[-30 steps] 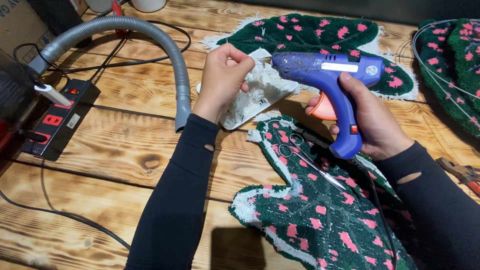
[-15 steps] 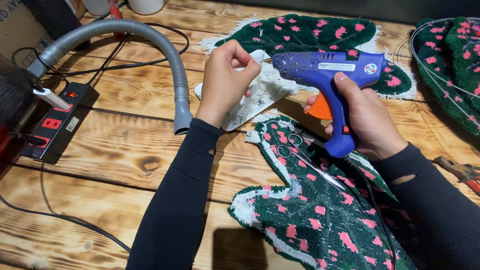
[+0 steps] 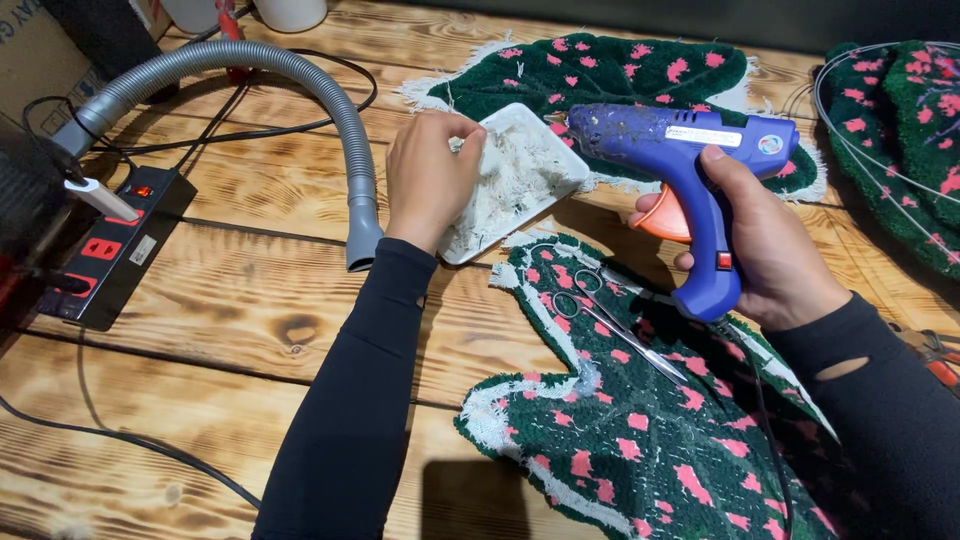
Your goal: Gluing fabric trim to the edges of a leaf-shaped rug segment using a hot glue gun.
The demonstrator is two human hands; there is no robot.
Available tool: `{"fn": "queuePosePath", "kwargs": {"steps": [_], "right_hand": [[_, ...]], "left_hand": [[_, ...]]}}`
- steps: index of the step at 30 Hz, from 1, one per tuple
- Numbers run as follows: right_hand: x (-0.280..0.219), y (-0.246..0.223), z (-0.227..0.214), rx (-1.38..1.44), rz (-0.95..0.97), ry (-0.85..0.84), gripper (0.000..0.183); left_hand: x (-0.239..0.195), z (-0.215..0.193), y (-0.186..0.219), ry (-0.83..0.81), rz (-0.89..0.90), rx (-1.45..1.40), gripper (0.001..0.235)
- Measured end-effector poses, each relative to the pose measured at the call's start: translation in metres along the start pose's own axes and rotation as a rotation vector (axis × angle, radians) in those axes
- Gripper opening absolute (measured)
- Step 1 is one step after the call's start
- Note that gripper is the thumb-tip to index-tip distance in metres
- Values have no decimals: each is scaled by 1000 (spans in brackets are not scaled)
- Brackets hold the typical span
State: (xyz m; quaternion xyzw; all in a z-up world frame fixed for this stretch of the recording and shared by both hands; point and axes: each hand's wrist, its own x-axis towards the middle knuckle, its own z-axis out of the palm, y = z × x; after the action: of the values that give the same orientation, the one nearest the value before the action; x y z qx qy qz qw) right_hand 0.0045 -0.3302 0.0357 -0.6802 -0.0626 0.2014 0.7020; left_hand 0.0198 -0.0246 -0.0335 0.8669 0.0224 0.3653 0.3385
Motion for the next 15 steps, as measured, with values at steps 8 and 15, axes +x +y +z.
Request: {"fn": "queuePosePath", "kwargs": {"steps": [8,15], "right_hand": [[-7,0,-8,39,-8,-35,52],[-18,0,-25,110,-26,-55,50]], "left_hand": [[11,-8,-1,-60,-28,-279,18],[25,-18,-4,-332,-356,-945,27]]}}
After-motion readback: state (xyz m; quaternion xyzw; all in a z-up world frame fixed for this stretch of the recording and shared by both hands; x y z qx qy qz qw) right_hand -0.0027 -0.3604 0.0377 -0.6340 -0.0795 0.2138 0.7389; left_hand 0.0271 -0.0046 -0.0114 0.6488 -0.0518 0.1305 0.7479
